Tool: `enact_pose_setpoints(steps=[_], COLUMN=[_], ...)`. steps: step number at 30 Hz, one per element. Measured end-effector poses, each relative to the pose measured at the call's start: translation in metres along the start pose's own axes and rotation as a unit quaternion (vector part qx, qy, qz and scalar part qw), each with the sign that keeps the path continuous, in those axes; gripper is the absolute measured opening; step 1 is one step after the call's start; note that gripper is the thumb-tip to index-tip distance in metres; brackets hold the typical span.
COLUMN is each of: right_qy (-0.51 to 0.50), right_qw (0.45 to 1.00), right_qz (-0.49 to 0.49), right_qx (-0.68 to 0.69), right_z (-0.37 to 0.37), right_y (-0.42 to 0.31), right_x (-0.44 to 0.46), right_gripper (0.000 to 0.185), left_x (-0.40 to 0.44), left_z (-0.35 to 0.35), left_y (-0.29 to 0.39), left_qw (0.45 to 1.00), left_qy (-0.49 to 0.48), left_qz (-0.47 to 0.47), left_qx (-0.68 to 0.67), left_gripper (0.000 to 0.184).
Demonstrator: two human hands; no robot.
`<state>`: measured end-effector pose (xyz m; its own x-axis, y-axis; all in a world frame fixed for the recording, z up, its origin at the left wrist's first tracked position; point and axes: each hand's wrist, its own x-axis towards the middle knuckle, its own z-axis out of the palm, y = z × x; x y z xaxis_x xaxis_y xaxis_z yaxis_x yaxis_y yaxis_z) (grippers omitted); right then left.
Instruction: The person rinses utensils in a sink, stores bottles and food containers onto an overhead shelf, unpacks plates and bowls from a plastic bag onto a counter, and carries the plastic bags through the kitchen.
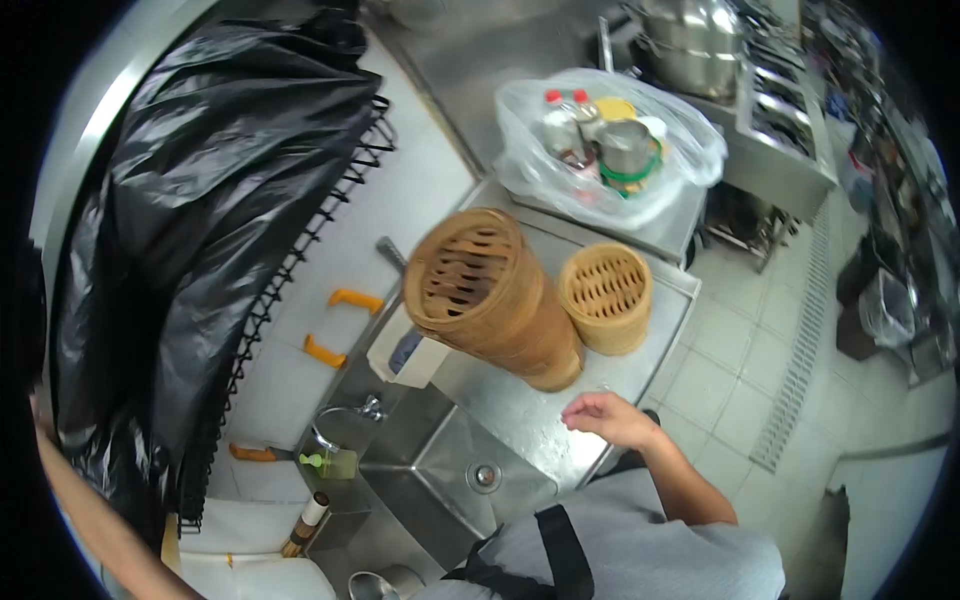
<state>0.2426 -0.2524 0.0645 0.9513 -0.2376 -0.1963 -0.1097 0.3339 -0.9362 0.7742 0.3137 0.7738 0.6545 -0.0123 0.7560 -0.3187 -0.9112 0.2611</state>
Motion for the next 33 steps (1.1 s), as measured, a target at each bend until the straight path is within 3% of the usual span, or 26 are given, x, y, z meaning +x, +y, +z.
enact_pose_setpoints(steps=[6, 7, 10, 11, 13, 19, 24, 26, 27, 31, 33], right_qy=[0.026, 0.026, 0.015, 0.028, 0.046, 0.069, 0.119, 0.108, 0.095, 0.064, 0.061], right_qw=[0.999, 0.999, 0.999, 0.999, 0.998, 0.997, 0.99, 0.991, 0.993, 0.996, 0.996], right_qz=[0.043, 0.038, 0.031, 0.033, 0.045, 0.039, 0.069, 0.075, 0.075, 0.056, 0.056], right_qx=[0.01, 0.015, 0.012, 0.01, 0.004, 0.001, 0.03, 0.022, 0.01, 0.015, 0.015], right_z=[0.001, 0.003, 0.004, 0.002, 0.003, 0.001, 0.007, 0.012, 0.015, 0.023, 0.023], right_y=[-0.001, -0.003, -0.009, -0.008, -0.013, -0.013, -0.008, -0.009, -0.012, -0.015, -0.009], right_x=[0.002, 0.001, -0.001, -0.001, -0.001, -0.009, -0.002, 0.004, 0.007, 0.02, 0.03], right_gripper=[0.018, 0.018, 0.017, 0.017, 0.015, 0.013, 0.01, 0.01, 0.01, 0.01, 0.011], left_x=[0.017, -0.012, -0.072, -0.121, -0.099, -0.082, -0.099, -0.11, -0.104, -0.115, -0.126], left_z=[-0.023, -0.026, -0.014, -0.023, -0.037, -0.02, -0.042, -0.033, -0.031, -0.034, -0.036], left_y=[-0.048, -0.01, 0.043, 0.093, 0.076, 0.086, 0.079, 0.1, 0.098, 0.102, 0.104], left_qw=[0.99, 0.986, 0.986, 0.986, 0.966, 0.976, 0.971, 0.957, 0.96, 0.978, 0.98], left_qy=[-0.072, -0.163, 0.009, -0.002, -0.06, -0.076, -0.111, -0.119, -0.172, -0.17, -0.158], left_qz=[0.111, -0.001, -0.097, -0.144, -0.174, -0.198, -0.16, -0.243, -0.215, -0.124, -0.045], left_qx=[-0.042, -0.045, -0.134, -0.083, -0.184, -0.043, -0.136, 0.1, 0.055, 0.0, -0.115], left_gripper=[0.059, 0.058, 0.069, 0.081, 0.086, 0.077, 0.083, 0.083, 0.082, 0.079, 0.076])
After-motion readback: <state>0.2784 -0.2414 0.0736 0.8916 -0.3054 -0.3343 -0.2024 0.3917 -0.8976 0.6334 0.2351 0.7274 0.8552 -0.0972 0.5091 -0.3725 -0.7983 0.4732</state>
